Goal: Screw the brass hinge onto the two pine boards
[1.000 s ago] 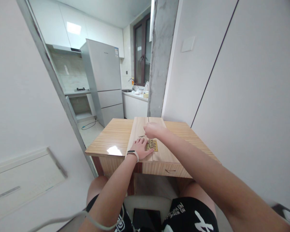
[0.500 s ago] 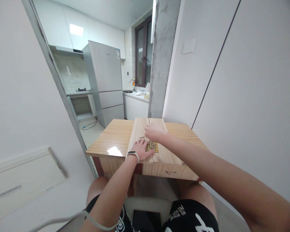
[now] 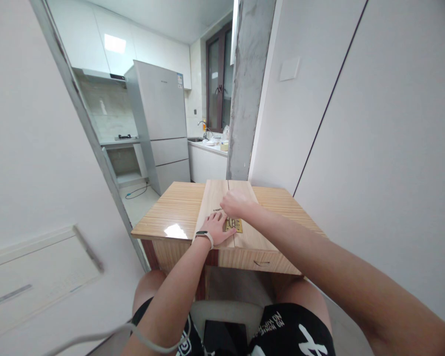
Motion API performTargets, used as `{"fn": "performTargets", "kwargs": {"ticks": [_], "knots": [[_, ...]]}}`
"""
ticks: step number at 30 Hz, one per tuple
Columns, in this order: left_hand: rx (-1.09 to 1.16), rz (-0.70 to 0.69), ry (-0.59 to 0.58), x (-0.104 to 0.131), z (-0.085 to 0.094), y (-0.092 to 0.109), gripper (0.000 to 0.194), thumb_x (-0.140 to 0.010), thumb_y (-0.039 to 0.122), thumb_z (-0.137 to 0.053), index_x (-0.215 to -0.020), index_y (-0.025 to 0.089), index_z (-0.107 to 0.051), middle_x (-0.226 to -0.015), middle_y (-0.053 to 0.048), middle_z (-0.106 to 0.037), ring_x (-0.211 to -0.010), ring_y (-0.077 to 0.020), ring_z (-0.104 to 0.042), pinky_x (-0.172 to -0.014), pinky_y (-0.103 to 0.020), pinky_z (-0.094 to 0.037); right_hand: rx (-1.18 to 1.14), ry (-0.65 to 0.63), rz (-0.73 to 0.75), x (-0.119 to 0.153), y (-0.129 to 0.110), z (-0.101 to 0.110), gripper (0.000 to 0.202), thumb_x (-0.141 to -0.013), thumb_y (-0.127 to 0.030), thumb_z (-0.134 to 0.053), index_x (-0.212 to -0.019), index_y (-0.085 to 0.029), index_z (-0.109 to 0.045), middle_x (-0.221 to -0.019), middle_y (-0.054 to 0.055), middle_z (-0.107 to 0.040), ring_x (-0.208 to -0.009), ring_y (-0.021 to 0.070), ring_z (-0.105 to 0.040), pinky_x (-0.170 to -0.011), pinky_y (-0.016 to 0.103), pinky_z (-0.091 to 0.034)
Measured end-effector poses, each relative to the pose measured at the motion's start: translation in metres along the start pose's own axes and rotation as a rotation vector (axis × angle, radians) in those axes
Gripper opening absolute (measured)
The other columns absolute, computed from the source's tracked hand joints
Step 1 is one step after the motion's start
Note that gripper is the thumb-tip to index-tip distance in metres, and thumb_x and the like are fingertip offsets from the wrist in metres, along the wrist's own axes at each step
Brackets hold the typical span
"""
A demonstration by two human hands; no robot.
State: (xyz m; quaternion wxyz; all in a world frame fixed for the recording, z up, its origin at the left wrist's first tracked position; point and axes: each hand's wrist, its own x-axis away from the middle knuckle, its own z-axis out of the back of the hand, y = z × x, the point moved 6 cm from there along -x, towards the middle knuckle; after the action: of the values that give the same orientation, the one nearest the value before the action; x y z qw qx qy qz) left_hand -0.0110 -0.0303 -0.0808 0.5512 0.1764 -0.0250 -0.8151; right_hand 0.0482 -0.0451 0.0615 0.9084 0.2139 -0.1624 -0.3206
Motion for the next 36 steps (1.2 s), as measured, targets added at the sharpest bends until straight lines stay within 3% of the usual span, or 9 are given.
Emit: {"fn": "performTargets", "kwargs": {"ticks": [4,11,15,20,23,29,36], "knots": [[0.01,-0.015,0.02,0.0,0.002,0.001,0.075,-0.088,0.084,-0.033,-0.137,0.032,-0.053,-0.146,-0.01,-0.049,-0.138,-0.036,-0.037,-0.112,-0.054,-0.032,0.001,0.014,-0.068,-0.002,0.002,0.002,0.029,-0.094,-0.022,-0.052,-0.103,-0.011,-0.077,-0.102,0.021,-0.075,-0.1,0.0289,-0.071,-0.083,0.039,-0.052],[0.005,-0.023,0.026,-0.001,-0.001,0.0,0.075,-0.088,0.084,-0.033,-0.136,0.031,-0.053,-0.148,-0.01,-0.049,-0.139,-0.0364,-0.037,-0.112,-0.054,-0.032,-0.051,-0.108,-0.24,-0.014,0.002,0.007,0.025,-0.09,-0.023,-0.06,-0.104,-0.011,-0.078,-0.106,0.022,-0.075,-0.105,0.0309,-0.071,-0.086,0.041,-0.055],[0.001,-0.022,0.029,-0.001,-0.002,-0.002,0.075,-0.087,0.084,-0.034,-0.139,0.032,-0.051,-0.149,-0.009,-0.047,-0.14,-0.036,-0.037,-0.112,-0.054,-0.031,-0.079,-0.166,-0.219,-0.011,0.005,0.006,0.025,-0.09,-0.021,-0.062,-0.107,-0.01,-0.077,-0.106,0.022,-0.075,-0.104,0.0298,-0.071,-0.084,0.039,-0.056],[-0.001,-0.019,0.027,-0.002,-0.004,-0.003,0.076,-0.087,0.084,-0.033,-0.137,0.029,-0.052,-0.148,-0.012,-0.048,-0.138,-0.0372,-0.038,-0.112,-0.054,-0.031,0.034,-0.017,-0.045,-0.001,-0.006,0.018,0.025,-0.095,-0.019,-0.056,-0.103,-0.013,-0.079,-0.108,0.019,-0.074,-0.107,0.0304,-0.069,-0.084,0.04,-0.055],[-0.006,-0.019,0.024,-0.002,-0.005,-0.003,0.075,-0.088,0.083,-0.033,-0.136,0.029,-0.053,-0.147,-0.011,-0.049,-0.137,-0.037,-0.039,-0.111,-0.054,-0.032,0.072,0.004,0.013,0.002,-0.012,0.017,0.025,-0.095,-0.02,-0.055,-0.102,-0.014,-0.078,-0.104,0.018,-0.075,-0.103,0.0297,-0.07,-0.082,0.039,-0.054],[-0.012,-0.026,0.032,-0.001,-0.002,-0.002,0.074,-0.088,0.083,-0.034,-0.138,0.031,-0.052,-0.148,-0.01,-0.048,-0.137,-0.0358,-0.039,-0.111,-0.053,-0.033,0.069,0.017,-0.002,-0.001,-0.009,0.013,0.025,-0.096,-0.021,-0.054,-0.097,-0.013,-0.078,-0.097,0.018,-0.076,-0.094,0.0274,-0.073,-0.076,0.035,-0.054],[-0.014,-0.021,0.025,-0.001,-0.001,0.0,0.077,-0.088,0.084,-0.031,-0.139,0.029,-0.051,-0.148,-0.011,-0.048,-0.138,-0.0366,-0.038,-0.111,-0.053,-0.032,0.059,0.008,-0.013,-0.004,-0.008,0.014,0.025,-0.095,-0.022,-0.054,-0.097,-0.012,-0.077,-0.097,0.018,-0.076,-0.097,0.0276,-0.073,-0.079,0.036,-0.054]]}}
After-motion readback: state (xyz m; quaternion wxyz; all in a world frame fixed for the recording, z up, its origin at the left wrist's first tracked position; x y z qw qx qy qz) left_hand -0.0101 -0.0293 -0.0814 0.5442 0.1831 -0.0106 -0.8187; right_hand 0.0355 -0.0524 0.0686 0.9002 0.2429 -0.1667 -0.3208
